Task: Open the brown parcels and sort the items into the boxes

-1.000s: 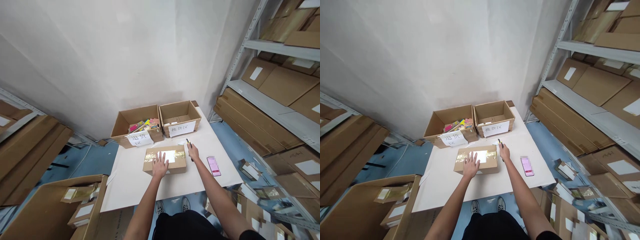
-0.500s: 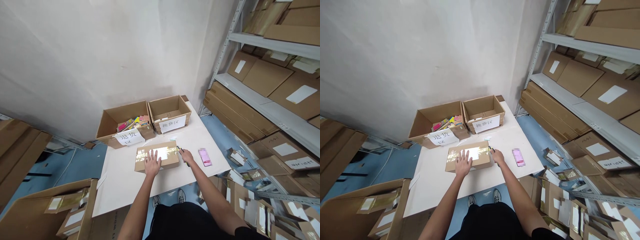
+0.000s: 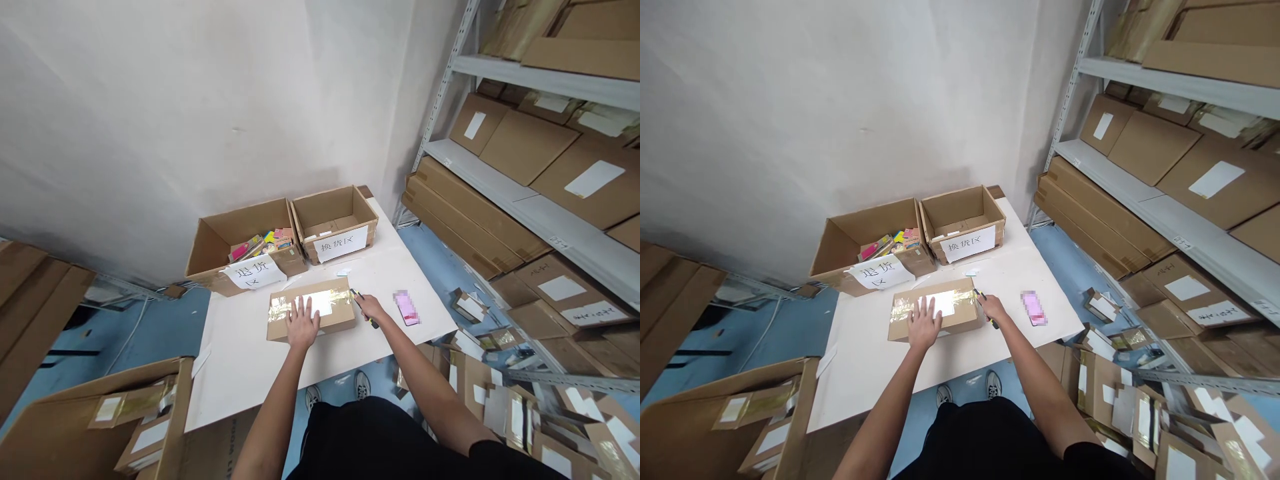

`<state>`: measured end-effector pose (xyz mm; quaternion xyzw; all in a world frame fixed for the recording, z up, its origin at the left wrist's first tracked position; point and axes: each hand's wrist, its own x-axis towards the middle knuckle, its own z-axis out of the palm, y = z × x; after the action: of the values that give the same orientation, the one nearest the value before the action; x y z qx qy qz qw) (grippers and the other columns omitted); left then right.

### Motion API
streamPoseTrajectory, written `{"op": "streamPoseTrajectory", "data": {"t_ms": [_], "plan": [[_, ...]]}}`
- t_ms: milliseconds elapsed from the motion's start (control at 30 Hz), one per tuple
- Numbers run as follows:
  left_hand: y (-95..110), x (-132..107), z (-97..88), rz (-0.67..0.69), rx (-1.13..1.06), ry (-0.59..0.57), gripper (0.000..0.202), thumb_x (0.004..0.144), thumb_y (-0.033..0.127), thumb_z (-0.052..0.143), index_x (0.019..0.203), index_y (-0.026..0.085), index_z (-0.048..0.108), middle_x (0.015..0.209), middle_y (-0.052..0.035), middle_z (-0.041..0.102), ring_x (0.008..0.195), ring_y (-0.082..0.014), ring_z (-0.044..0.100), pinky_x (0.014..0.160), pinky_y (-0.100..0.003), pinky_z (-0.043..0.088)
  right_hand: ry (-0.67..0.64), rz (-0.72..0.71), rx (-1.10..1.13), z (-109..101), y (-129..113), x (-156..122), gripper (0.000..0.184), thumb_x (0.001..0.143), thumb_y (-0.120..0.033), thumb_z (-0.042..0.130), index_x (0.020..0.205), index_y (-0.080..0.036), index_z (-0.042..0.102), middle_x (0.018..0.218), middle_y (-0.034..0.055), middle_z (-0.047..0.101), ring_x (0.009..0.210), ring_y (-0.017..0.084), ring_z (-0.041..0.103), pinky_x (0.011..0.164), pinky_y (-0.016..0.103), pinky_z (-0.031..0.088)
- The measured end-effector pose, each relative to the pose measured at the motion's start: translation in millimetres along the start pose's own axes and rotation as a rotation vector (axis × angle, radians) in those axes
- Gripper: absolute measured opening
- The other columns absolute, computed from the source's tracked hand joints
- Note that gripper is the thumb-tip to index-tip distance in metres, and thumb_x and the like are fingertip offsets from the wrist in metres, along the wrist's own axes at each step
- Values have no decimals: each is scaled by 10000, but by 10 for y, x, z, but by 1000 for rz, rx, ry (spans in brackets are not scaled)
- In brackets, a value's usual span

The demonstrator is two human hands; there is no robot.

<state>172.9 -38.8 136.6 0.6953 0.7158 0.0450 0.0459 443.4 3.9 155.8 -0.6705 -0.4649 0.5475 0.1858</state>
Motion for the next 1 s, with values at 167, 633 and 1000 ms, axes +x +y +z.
{"op": "streamPoseTrajectory", "data": {"t_ms": [167,633,1000], "plan": [[0,19,10,-3,-6,-4,667,1048,552,283,1641,253,346,1733,-69,262,1609,-342,169,1282,-570,165,-42,-4,-32,14,94,-141,429,1050,-530,460,748,-227,483,422,-65,488,324,132,515,442,217,375],[-75,62,-124,-119,-6,-30,691,1039,587,256,1641,261,349,1734,-71,263,1606,-336,191,1284,-541,194,173,171,306,210,923,-244,398,1013,-597,429,859,-235,492,559,-54,544,436,137,575,476,217,469],[-253,60,-137,-393,-69,35,740,1031,609,197,1640,215,346,1720,-148,281,1592,-390,201,1260,-612,193,264,139,169,51,1402,89,274,850,-412,653,1014,-193,668,1013,58,767,987,229,734,767,256,540]]}}
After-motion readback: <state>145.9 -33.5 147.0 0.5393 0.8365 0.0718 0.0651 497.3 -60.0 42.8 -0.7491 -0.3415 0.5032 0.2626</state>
